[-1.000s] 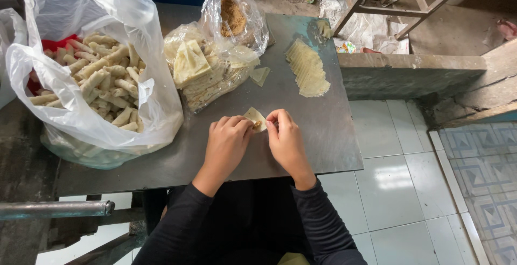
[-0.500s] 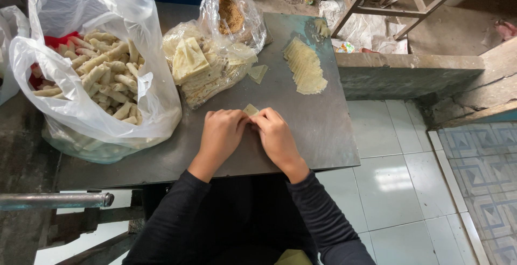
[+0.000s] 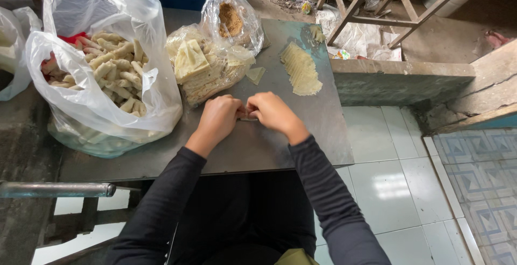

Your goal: The person sits at a metal table and folds thin dough sheets into triangular wrappers. They place brown filling from a plastic bag onto a wrapper, fold the dough over the filling to enclose it, and set the finished filled piece into a large bag of similar pieces.

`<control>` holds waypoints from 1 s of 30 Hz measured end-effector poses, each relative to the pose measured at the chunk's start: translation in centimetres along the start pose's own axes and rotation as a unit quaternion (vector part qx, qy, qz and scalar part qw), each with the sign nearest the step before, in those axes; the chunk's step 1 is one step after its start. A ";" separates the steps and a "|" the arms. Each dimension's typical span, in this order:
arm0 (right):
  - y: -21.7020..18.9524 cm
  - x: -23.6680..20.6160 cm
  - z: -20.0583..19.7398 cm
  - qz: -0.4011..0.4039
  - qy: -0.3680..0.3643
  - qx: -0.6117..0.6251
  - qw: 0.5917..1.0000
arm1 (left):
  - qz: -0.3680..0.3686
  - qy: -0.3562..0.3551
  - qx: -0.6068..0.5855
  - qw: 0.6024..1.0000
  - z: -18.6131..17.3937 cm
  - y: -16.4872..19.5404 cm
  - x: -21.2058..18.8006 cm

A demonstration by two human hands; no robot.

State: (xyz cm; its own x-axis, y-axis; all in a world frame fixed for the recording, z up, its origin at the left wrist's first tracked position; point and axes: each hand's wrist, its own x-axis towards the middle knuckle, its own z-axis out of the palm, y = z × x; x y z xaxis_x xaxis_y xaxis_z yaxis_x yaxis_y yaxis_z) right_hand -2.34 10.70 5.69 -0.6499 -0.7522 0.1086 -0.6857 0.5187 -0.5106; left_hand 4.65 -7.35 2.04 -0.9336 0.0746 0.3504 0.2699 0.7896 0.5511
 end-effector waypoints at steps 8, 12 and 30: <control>-0.9 -3.5 3.3 -0.002 0.190 0.007 0.982 | 0.101 0.074 0.117 0.985 0.6 0.9 -1.4; 1.0 -1.0 2.0 0.119 0.125 0.102 0.980 | -0.147 0.005 -0.023 0.989 0.2 0.9 0.3; 1.1 -0.8 4.2 0.184 0.248 0.016 0.951 | -0.149 0.130 -0.053 0.979 1.9 0.9 0.1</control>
State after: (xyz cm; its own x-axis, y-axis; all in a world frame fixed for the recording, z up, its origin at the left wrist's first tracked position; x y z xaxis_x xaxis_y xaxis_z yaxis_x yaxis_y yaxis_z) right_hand -1.15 10.17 1.42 -0.9244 -0.2324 0.3024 -0.3757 0.6911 -0.6174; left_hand 4.39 -5.47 1.17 -0.8865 -0.3179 0.3362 0.0315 0.6835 0.7293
